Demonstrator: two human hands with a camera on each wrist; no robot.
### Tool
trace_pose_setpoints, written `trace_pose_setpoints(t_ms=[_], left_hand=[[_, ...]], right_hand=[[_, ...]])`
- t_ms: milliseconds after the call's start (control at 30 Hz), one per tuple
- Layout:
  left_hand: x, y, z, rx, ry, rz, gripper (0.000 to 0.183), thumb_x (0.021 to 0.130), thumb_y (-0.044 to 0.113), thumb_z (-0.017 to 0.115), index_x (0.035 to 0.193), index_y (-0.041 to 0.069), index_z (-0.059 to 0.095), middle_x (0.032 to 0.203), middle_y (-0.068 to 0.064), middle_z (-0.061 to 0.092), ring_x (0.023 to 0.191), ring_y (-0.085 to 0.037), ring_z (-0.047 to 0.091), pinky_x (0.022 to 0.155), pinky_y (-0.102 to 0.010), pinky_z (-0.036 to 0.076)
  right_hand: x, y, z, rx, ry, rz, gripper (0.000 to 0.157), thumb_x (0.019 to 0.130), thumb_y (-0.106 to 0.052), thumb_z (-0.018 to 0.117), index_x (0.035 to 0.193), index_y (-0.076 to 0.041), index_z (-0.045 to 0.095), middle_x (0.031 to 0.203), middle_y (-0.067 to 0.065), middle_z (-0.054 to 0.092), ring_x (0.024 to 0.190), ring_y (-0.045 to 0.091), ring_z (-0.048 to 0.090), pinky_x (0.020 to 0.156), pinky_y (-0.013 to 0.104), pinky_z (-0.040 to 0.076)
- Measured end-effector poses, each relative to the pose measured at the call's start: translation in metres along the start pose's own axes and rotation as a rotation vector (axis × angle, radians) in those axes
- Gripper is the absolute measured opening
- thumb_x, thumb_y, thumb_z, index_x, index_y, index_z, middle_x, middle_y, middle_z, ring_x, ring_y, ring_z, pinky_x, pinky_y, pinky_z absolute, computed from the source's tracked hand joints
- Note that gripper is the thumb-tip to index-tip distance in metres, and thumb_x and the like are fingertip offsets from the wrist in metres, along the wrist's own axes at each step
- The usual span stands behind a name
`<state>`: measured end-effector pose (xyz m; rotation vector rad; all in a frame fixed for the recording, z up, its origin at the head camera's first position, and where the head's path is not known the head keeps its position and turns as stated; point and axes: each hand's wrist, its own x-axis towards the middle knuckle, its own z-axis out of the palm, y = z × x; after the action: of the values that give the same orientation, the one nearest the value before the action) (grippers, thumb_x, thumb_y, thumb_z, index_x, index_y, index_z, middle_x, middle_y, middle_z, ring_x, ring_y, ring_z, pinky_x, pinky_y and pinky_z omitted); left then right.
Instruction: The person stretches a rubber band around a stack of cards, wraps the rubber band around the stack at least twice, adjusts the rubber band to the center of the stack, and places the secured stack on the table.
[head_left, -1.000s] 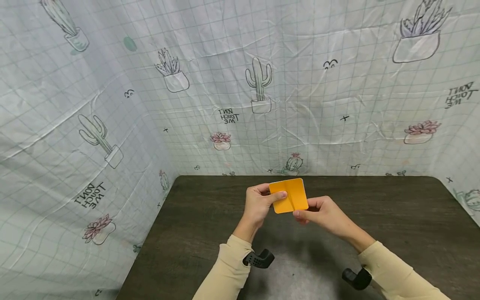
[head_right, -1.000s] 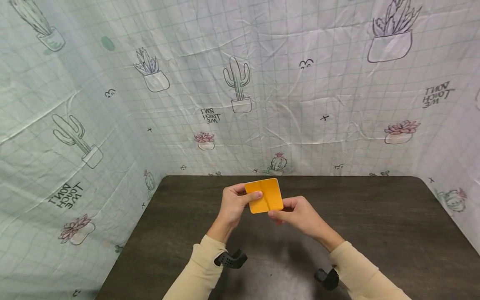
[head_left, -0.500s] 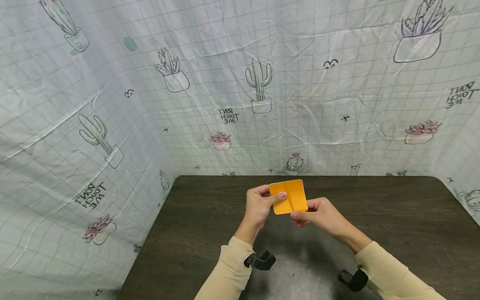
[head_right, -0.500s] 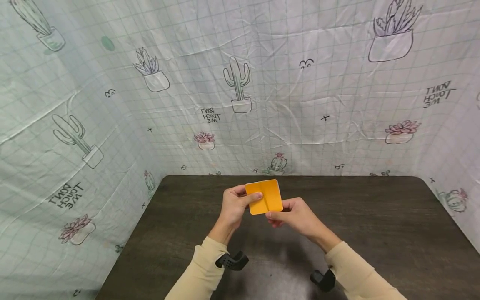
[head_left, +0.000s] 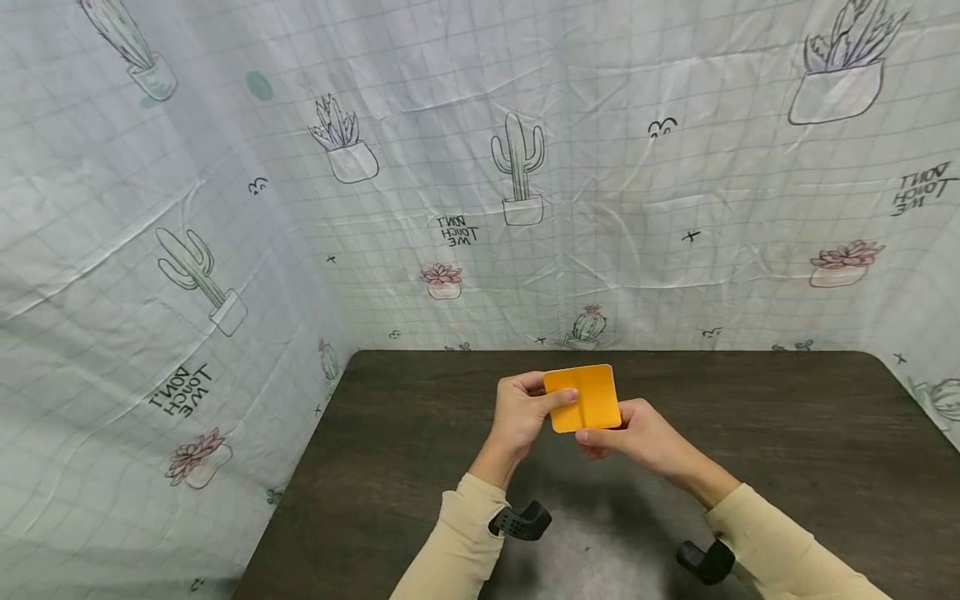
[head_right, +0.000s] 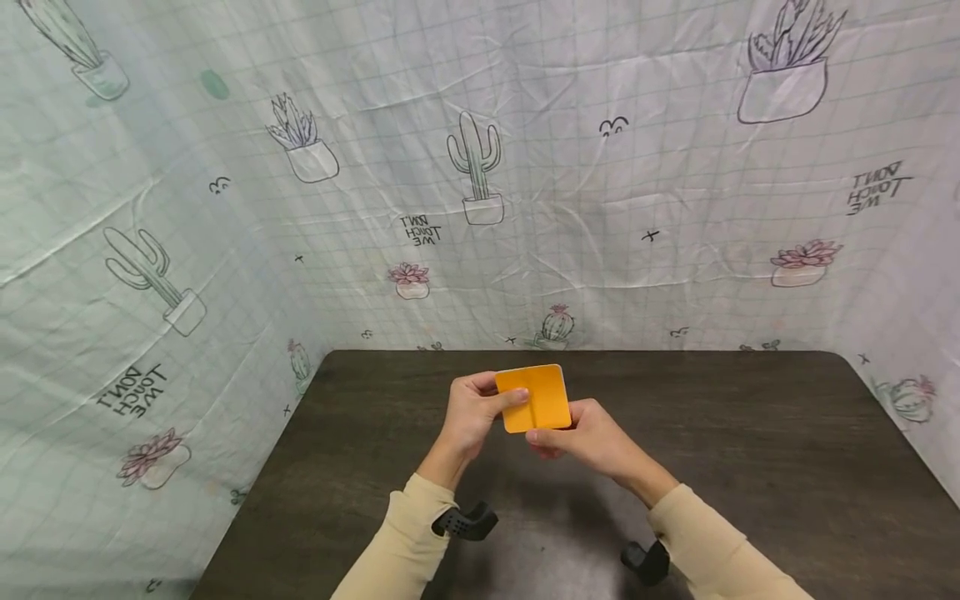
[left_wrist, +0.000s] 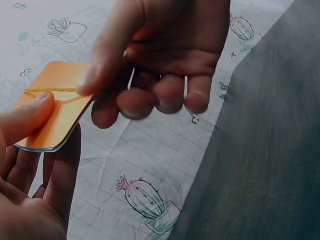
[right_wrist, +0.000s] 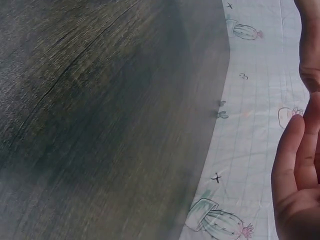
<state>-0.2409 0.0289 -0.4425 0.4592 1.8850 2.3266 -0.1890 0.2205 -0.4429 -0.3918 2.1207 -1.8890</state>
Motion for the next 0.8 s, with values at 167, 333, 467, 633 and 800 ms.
trace_pose_setpoints(t_ms=[167,333,467,633,800], left_hand=[[-0.002,-0.002,-0.001,0.008,-0.006,-0.022,0.019,0.085,-0.002,0.078,0.101,-0.011,0.074,0.091,-0.016,0.074,0.077,-0.018,0.071,0.071,-0.032,0.060],[-0.002,-0.002,0.000,0.023,-0.026,-0.027,0.018,0.085,-0.001,0.079,0.100,-0.010,0.074,0.091,-0.016,0.074,0.077,-0.018,0.071,0.071,-0.034,0.060],[-0.002,-0.003,0.000,0.021,-0.035,-0.031,0.019,0.085,-0.002,0.078,0.101,-0.010,0.074,0.092,-0.016,0.074,0.078,-0.019,0.071,0.071,-0.034,0.060],[-0.001,-0.006,-0.002,0.035,-0.023,-0.036,0.018,0.084,-0.001,0.079,0.100,-0.010,0.075,0.090,-0.016,0.074,0.076,-0.019,0.071,0.070,-0.033,0.060],[-0.002,-0.009,-0.002,0.039,-0.030,-0.053,0.019,0.085,0.001,0.079,0.101,-0.009,0.075,0.091,-0.015,0.075,0.076,-0.019,0.071,0.070,-0.034,0.060]], right_hand=[[0.000,0.003,-0.002,0.004,-0.003,-0.003,0.027,0.094,-0.013,0.071,0.103,0.012,0.066,0.089,0.022,0.071,0.079,0.030,0.071,0.074,0.041,0.060],[-0.002,0.005,-0.003,-0.020,-0.010,-0.004,0.027,0.095,-0.014,0.071,0.104,0.011,0.066,0.089,0.022,0.070,0.080,0.035,0.070,0.075,0.040,0.060],[-0.004,0.006,-0.006,-0.032,-0.020,-0.003,0.030,0.097,-0.015,0.069,0.107,0.013,0.064,0.092,0.022,0.070,0.083,0.037,0.070,0.075,0.041,0.060],[-0.007,0.009,-0.010,-0.036,-0.024,-0.004,0.032,0.099,-0.016,0.067,0.112,0.013,0.064,0.095,0.024,0.070,0.083,0.035,0.071,0.077,0.042,0.060],[-0.008,0.007,-0.013,-0.042,0.027,0.012,0.037,0.099,-0.020,0.066,0.121,0.009,0.062,0.101,0.023,0.070,0.083,0.036,0.070,0.076,0.042,0.060]])
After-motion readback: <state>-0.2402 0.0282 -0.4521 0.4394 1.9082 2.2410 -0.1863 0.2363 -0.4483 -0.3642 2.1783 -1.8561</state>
